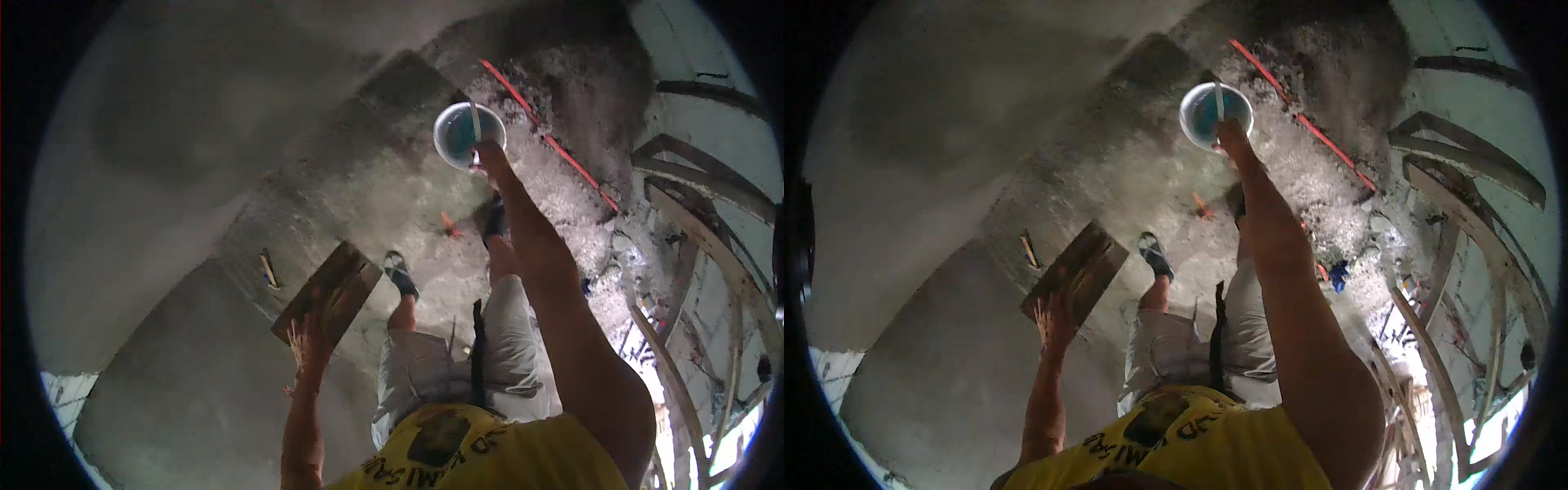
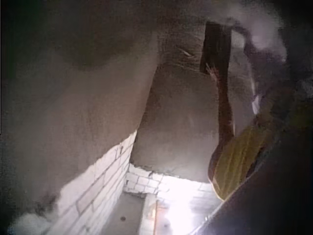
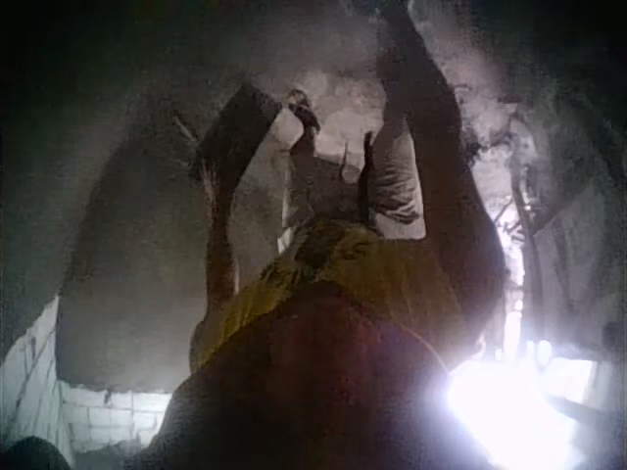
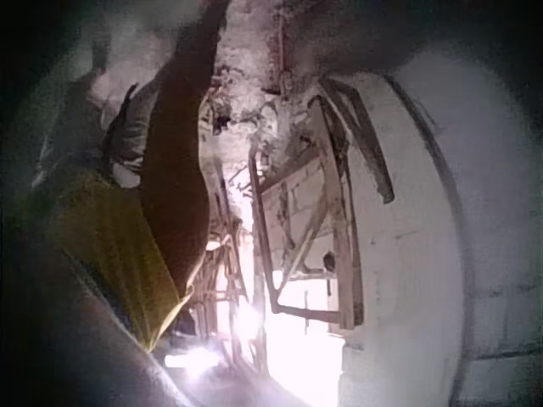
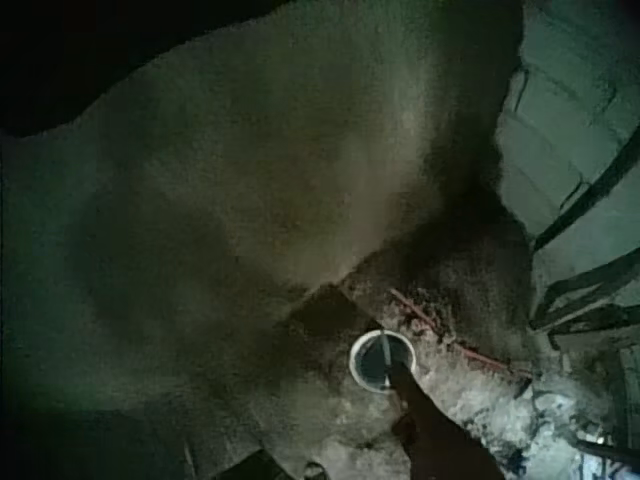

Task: Smoothing and finishing a concrete wall surface using a trowel and a damp sponge.

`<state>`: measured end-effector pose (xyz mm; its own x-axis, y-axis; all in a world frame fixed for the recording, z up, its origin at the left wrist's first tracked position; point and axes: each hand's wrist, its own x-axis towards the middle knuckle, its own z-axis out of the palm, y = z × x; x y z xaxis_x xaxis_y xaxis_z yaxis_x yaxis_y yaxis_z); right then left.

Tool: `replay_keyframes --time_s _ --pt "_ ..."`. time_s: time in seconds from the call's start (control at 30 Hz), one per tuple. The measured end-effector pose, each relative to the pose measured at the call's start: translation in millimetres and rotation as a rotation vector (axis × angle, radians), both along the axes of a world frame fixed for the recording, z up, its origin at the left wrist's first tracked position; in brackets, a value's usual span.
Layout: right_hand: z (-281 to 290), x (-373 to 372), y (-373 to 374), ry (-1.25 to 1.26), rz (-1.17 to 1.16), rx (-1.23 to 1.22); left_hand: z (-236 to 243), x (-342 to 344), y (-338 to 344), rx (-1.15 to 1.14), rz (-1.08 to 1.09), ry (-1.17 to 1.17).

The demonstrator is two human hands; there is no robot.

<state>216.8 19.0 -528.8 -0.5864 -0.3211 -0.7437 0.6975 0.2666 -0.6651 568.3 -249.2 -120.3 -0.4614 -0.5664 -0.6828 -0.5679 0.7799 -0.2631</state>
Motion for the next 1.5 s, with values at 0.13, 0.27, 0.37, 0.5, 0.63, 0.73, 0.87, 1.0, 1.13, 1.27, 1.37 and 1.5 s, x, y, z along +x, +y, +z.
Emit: replay_keyframes --time_s 0.13,0.27,0.37,0.5,0.63,0.73,0.87,1.0,1.13,1.27,1.37,1.5 --pt "42.6 -22.7 11.5 0.182 0.145 0.436 -51.5 -65.1 31.6 0.168 -0.196 0.155" --pt "142.1 18.3 58.5 0.788 0.393 0.106 -96.4 -190.2 97.4 0.467 -0.417 0.326" --pt "220.5 23.1 66.8 0.970 0.694 -0.184 -104.8 -253.8 136.5 0.690 -0.352 0.444" --pt "234.4 22.8 91.6 0.858 0.607 0.025 -124.4 -304.3 176.1 0.924 -0.505 0.681" --pt "187.0 -3.1 180.5 0.942 0.755 0.385 -160.7 -349.5 195.3 1.158 -0.421 1.022" --pt "162.8 3.5 226.2 0.716 0.647 0.569 -265.6 -342.1 154.6 0.838 -0.012 0.985" --pt "176.3 47.5 269.3 0.206 0.442 0.736 -402.2 -334.9 104.3 0.716 -0.290 0.814" --pt "186.6 145.4 380.7 0.372 0.711 0.953 -472.0 -360.2 167.9 0.673 -0.143 0.632" --pt "198.3 204.8 360.8 0.136 0.559 0.977 -519.0 -343.6 151.2 0.553 -0.068 0.489" --pt "215.1 205.4 337.7 -0.166 0.501 1.034 -529.1 -365.2 111.5 0.600 0.232 0.402" --pt "212.9 206.9 350.3 -0.177 0.545 1.080 -498.3 -362.3 112.2 0.729 0.467 0.571" --pt "204.1 180.6 362.9 0.041 0.463 1.036 -379.9 -335.7 85.1 1.148 1.053 0.313"
